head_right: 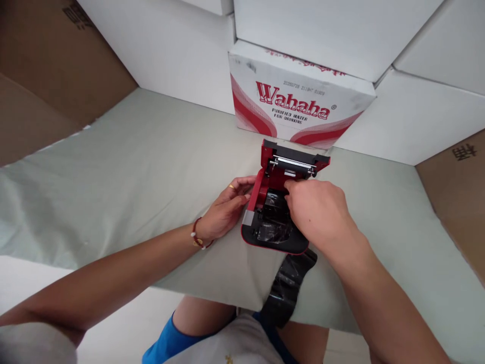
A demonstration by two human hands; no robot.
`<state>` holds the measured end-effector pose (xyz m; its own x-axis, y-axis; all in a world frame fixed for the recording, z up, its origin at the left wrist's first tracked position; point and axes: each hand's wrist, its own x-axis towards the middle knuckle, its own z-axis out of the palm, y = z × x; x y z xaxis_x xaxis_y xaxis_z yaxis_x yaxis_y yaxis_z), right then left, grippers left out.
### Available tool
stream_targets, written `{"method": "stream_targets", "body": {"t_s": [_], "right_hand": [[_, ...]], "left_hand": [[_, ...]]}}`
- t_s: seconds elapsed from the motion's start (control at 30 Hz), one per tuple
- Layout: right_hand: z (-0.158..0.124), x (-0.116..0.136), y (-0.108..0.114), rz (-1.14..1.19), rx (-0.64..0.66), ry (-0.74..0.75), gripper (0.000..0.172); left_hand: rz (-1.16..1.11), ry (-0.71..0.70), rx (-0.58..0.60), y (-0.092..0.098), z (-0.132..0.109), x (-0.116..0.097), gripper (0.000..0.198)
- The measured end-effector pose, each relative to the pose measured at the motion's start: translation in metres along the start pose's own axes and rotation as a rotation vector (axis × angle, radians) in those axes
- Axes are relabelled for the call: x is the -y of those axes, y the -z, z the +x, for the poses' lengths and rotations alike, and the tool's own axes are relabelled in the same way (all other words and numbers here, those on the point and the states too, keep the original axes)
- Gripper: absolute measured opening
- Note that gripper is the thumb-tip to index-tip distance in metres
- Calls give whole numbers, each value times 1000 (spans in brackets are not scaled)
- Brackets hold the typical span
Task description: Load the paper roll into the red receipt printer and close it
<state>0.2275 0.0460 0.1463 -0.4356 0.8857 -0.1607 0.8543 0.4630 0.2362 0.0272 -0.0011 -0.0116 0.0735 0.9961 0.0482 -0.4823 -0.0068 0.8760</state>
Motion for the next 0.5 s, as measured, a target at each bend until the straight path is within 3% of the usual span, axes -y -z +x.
{"method": "stream_targets", "body": {"t_s": [0.17, 0.33, 0.43, 0.5], "right_hand": [[2, 10, 2, -49, 94, 86, 26], [12, 17, 7, -73, 175, 79, 21], [8, 19, 6, -51, 151, 73, 24], [-5, 16, 4, -13, 51, 49, 26]], "left_hand": [[14, -8, -3, 2, 0, 1, 34], [15, -11, 14, 2, 1, 1, 35], [43, -34, 16, 2, 0, 1, 35], [57, -45, 20, 2, -1, 1, 34]]}}
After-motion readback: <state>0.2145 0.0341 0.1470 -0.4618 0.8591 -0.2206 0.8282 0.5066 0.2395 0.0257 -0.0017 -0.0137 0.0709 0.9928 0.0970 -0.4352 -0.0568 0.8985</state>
